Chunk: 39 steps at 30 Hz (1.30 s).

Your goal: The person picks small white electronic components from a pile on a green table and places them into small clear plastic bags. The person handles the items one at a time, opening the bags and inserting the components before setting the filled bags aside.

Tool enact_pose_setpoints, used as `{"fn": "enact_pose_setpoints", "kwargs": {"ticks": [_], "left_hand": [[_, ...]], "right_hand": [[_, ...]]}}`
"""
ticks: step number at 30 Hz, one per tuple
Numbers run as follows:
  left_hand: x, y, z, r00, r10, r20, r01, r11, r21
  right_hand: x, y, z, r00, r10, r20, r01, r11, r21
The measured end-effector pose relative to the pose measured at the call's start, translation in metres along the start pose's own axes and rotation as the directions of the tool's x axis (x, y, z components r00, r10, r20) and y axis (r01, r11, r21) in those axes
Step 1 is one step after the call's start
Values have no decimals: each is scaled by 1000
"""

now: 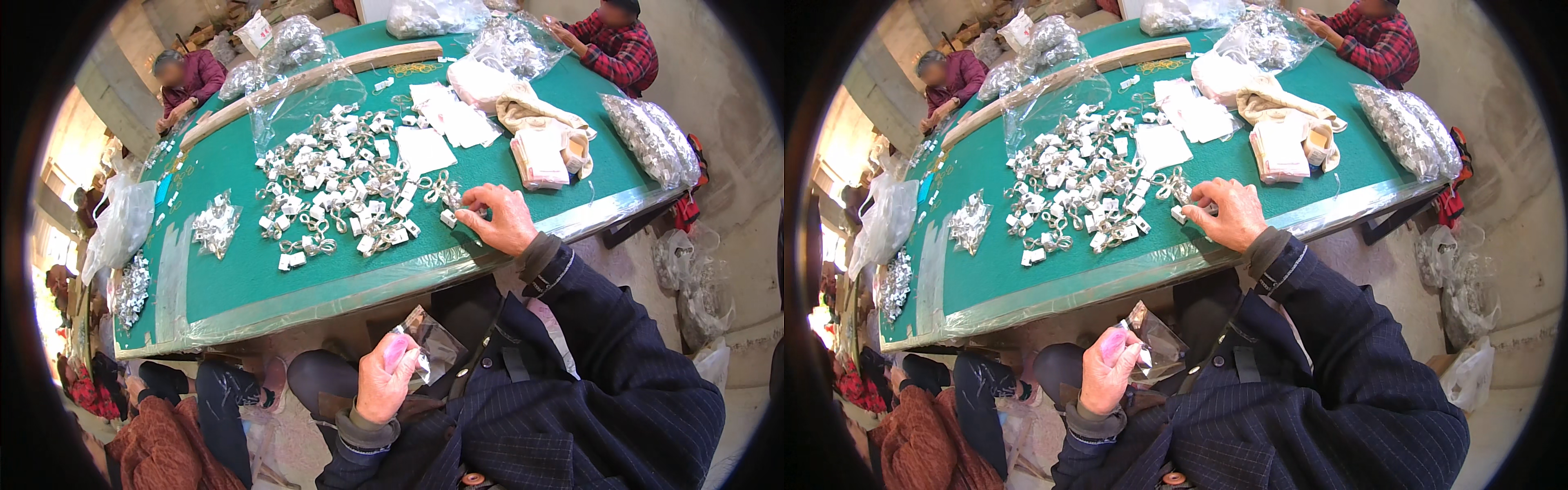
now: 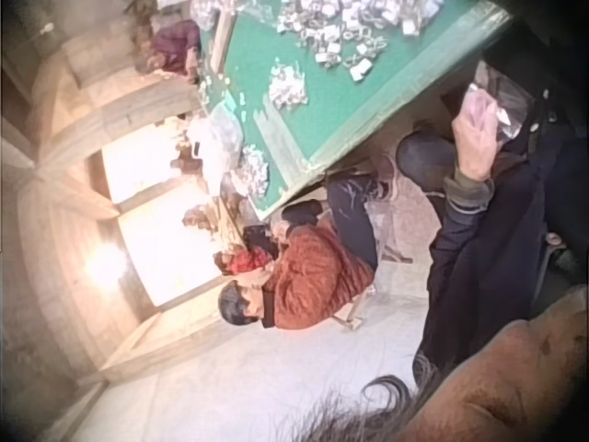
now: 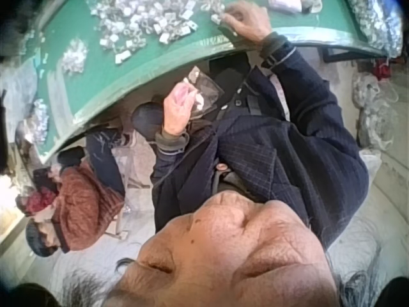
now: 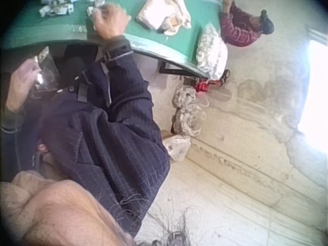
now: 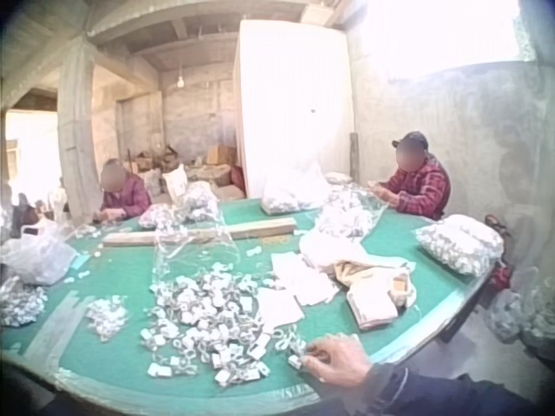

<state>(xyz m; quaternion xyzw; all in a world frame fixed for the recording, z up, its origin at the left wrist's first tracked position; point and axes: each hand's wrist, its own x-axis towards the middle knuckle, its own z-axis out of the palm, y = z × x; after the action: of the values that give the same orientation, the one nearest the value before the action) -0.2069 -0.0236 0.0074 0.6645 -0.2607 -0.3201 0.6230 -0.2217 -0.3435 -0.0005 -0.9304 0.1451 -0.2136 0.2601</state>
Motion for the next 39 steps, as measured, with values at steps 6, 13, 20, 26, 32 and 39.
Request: {"fn": "enact_pose_setpoints", "kwargs": {"ticks": [6,13,20,26,32,39], "left_hand": [[-4,-4,-3,999,34,0,-34,999,15],[-6,-7,-7,999,48,-11,-48,999,-9],[-7,-6,-8,999,45,-15,-45,999,1],[-9,-7,-8,995,89,-47,-86,994,69],[-9,-1,-5,977,202,-64,-194,974,115],[-23,12,4,984,179,8,-179,978,105]], "right_hand": [[10,-3,7,997,80,-18,-82,991,-106],[13,-11,9,987,144,-75,-143,989,22],[11,-18,14,985,-11,-174,0,998,-67],[13,-21,13,985,-54,-165,87,976,199],[0,-50,-14,993,-23,-115,81,843,532],[-44,-115,-36,894,-410,-181,448,805,389]]}}
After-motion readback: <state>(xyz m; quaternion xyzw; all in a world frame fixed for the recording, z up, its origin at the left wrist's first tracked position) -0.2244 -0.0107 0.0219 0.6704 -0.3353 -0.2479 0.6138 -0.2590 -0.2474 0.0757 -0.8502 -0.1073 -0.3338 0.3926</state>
